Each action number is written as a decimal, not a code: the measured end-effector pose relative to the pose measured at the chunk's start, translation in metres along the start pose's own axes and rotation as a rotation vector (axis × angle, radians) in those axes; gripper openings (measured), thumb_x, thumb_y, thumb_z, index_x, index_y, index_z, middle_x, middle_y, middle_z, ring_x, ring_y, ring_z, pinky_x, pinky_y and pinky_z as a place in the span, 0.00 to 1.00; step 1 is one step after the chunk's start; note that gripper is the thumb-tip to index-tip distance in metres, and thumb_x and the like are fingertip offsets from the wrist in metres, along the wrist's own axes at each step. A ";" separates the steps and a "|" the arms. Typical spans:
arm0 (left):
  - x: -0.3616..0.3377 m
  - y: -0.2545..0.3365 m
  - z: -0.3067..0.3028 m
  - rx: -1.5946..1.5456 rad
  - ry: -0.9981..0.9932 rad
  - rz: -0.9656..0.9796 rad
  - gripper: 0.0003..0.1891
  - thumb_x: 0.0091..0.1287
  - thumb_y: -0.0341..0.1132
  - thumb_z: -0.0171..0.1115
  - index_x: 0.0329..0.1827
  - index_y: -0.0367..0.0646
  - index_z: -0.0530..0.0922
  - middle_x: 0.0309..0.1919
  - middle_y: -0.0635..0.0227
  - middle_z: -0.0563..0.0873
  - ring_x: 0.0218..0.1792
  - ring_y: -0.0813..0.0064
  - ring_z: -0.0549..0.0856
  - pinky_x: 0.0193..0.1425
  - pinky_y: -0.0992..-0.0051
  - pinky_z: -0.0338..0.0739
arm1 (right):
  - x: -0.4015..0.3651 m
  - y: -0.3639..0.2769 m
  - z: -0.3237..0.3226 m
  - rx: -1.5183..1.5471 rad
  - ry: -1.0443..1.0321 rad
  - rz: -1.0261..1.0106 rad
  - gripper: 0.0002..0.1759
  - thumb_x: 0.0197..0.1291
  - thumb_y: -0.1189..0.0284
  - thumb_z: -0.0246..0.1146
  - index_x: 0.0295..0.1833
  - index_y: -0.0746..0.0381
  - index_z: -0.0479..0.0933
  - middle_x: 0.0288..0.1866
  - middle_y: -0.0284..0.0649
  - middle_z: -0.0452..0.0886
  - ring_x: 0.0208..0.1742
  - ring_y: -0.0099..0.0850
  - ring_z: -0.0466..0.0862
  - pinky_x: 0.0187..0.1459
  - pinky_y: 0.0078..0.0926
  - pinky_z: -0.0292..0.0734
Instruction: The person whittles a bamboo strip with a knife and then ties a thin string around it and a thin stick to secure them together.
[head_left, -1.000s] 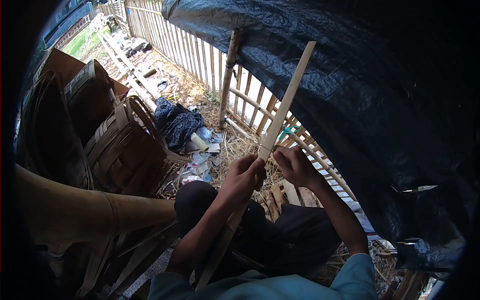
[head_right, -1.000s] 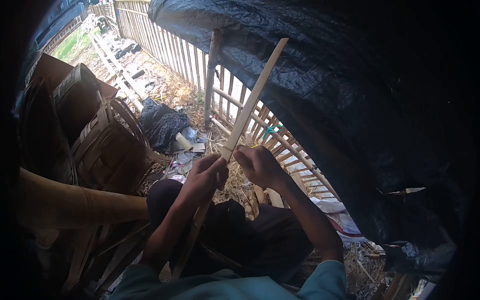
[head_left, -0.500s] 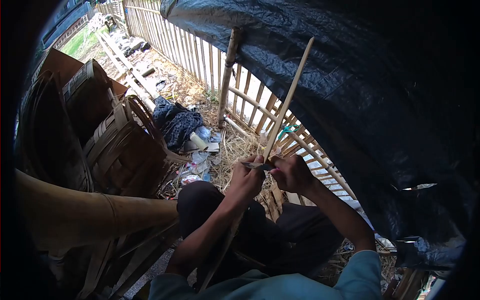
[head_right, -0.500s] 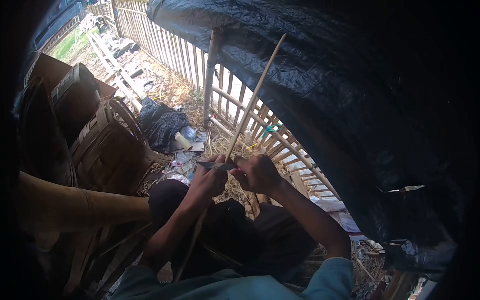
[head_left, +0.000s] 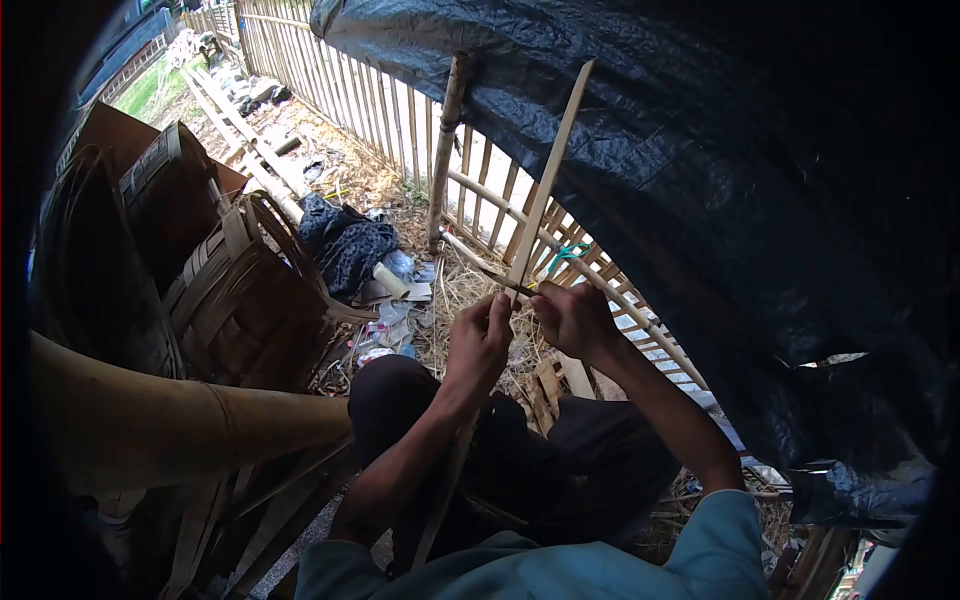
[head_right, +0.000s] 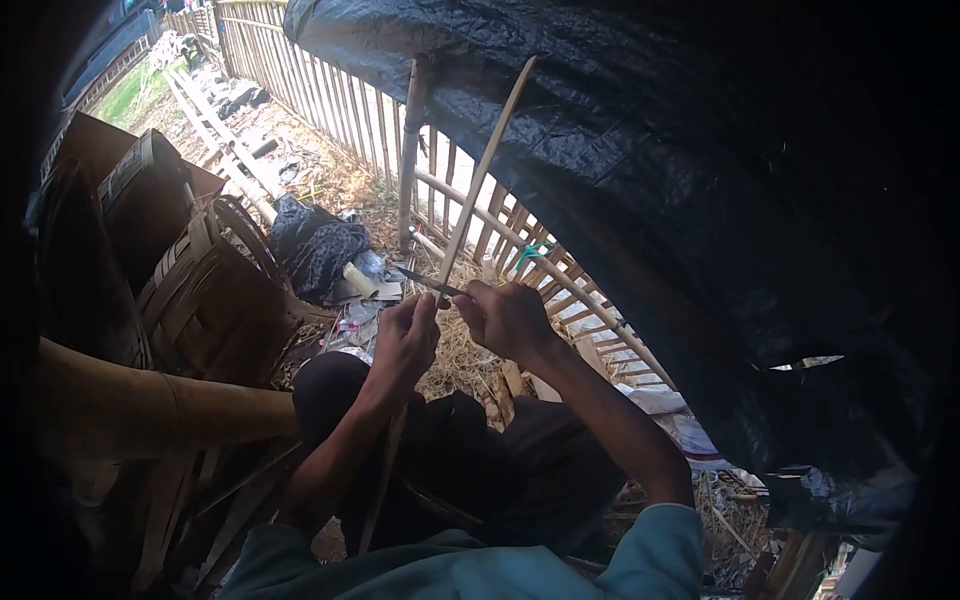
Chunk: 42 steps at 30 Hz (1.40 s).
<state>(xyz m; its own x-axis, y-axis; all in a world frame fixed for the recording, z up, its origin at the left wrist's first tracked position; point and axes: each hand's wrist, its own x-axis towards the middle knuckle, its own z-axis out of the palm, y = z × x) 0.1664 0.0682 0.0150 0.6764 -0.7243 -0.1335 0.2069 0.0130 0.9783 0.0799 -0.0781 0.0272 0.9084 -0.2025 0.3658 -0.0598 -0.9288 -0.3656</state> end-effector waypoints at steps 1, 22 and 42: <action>-0.001 0.001 -0.001 0.002 0.003 0.000 0.19 0.75 0.42 0.46 0.36 0.36 0.77 0.13 0.79 0.67 0.12 0.89 0.65 0.14 0.82 0.55 | -0.001 -0.003 0.000 0.023 -0.007 0.014 0.21 0.65 0.57 0.54 0.25 0.61 0.72 0.11 0.45 0.72 0.15 0.46 0.77 0.20 0.41 0.73; -0.002 -0.003 0.006 0.028 -0.059 -0.052 0.18 0.76 0.42 0.41 0.28 0.42 0.68 0.14 0.77 0.67 0.12 0.86 0.65 0.13 0.80 0.57 | 0.018 0.035 -0.019 -0.111 0.135 0.191 0.22 0.69 0.58 0.49 0.27 0.62 0.74 0.16 0.48 0.76 0.22 0.51 0.80 0.25 0.45 0.74; -0.011 0.029 -0.002 -0.400 -0.260 -0.484 0.09 0.69 0.38 0.50 0.45 0.45 0.74 0.22 0.79 0.67 0.19 0.87 0.68 0.19 0.84 0.60 | -0.006 -0.005 -0.011 -0.060 -0.128 -0.141 0.27 0.65 0.48 0.51 0.25 0.59 0.72 0.11 0.42 0.72 0.16 0.42 0.79 0.22 0.41 0.74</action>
<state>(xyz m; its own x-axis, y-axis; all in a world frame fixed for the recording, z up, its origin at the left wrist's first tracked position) 0.1667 0.0783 0.0449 0.2603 -0.8541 -0.4502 0.7233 -0.1364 0.6770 0.0706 -0.0754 0.0360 0.9545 -0.0315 0.2966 0.0507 -0.9628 -0.2654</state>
